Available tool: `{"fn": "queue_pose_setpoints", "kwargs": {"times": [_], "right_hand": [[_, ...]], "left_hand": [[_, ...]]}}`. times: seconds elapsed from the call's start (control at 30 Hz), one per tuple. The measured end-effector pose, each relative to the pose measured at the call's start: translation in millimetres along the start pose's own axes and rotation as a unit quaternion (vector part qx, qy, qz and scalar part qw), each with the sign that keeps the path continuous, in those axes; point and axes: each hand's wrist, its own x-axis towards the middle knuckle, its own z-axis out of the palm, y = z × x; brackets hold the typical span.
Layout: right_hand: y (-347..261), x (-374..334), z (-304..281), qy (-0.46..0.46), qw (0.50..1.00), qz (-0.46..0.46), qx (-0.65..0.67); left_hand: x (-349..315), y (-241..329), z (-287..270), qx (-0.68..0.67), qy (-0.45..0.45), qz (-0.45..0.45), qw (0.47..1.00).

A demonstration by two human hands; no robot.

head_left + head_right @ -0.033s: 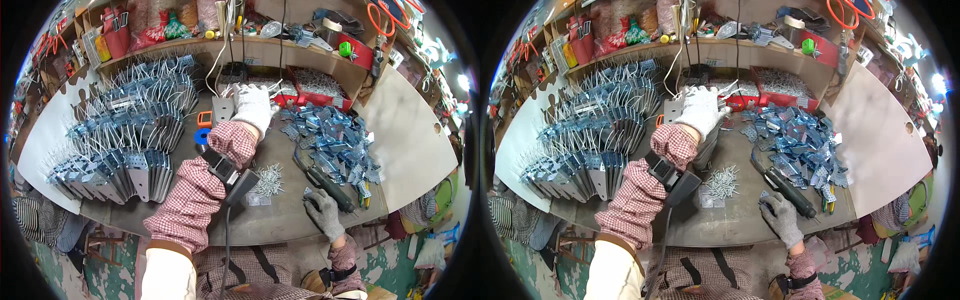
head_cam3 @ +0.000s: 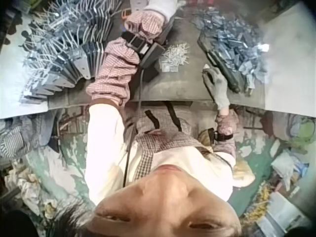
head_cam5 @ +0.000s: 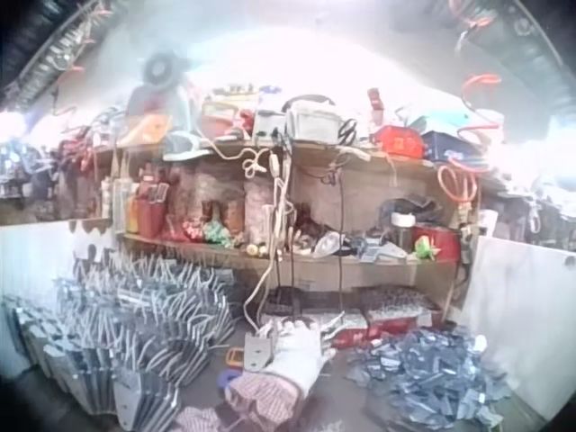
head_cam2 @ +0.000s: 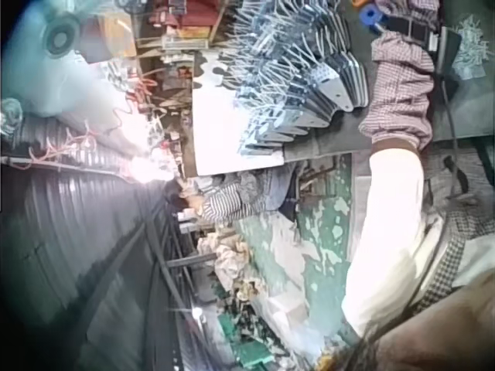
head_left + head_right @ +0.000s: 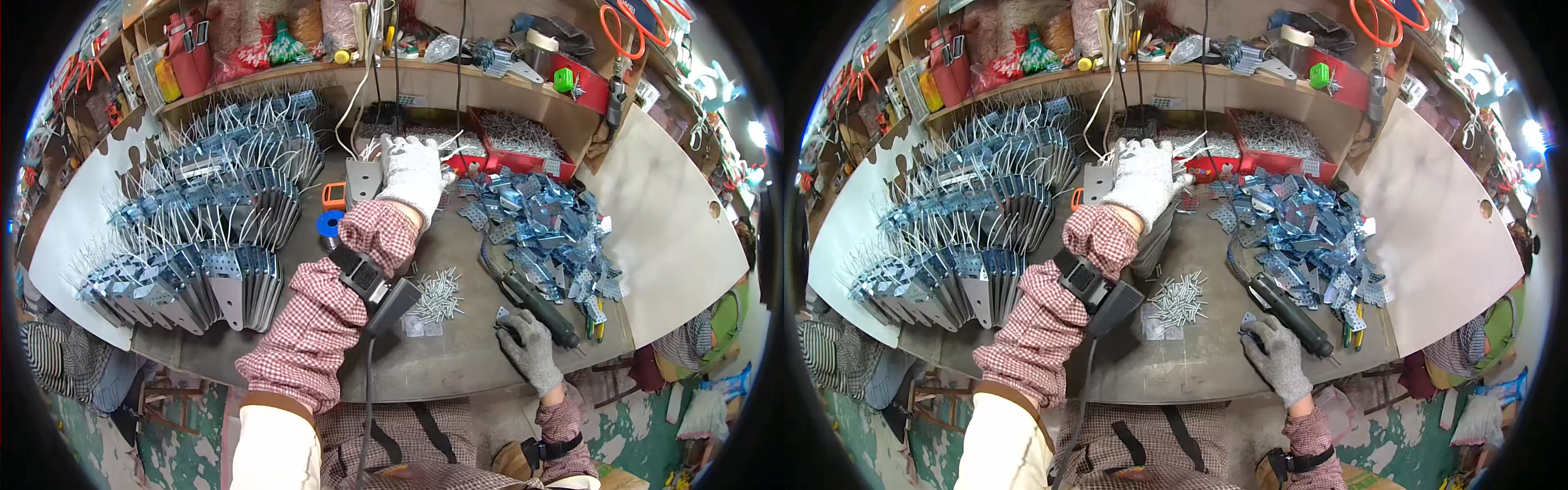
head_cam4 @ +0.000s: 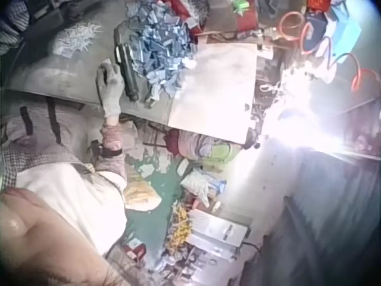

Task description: Drilling or deburring holes in small metal plates using a handheld power tool on an assembly bench.

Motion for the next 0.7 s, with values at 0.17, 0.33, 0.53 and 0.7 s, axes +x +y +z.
{"fn": "queue_pose_setpoints", "kwargs": {"times": [0.17, 0.33, 0.53, 0.7], "right_hand": [[0.7, -3.2, -12.3, -0.031, 0.995, 0.083, 0.052], [12.4, 4.1, -12.6, -0.03, 0.999, -0.01, 0.027], [-58.9, 34.6, -33.4, -0.062, 0.978, -0.141, 0.139], [-74.1, 25.6, 16.6, -0.22, 0.959, -0.163, 0.079]], "left_hand": [[-56.2, 10.1, -22.1, -0.168, 0.09, 0.138, 0.972], [-203.4, -11.6, 4.1, -0.292, -0.262, 0.204, 0.897], [-245.4, -30.7, 45.8, -0.255, -0.217, 0.201, 0.921], [-245.3, -28.5, 48.0, -0.288, -0.233, 0.178, 0.912]]}}
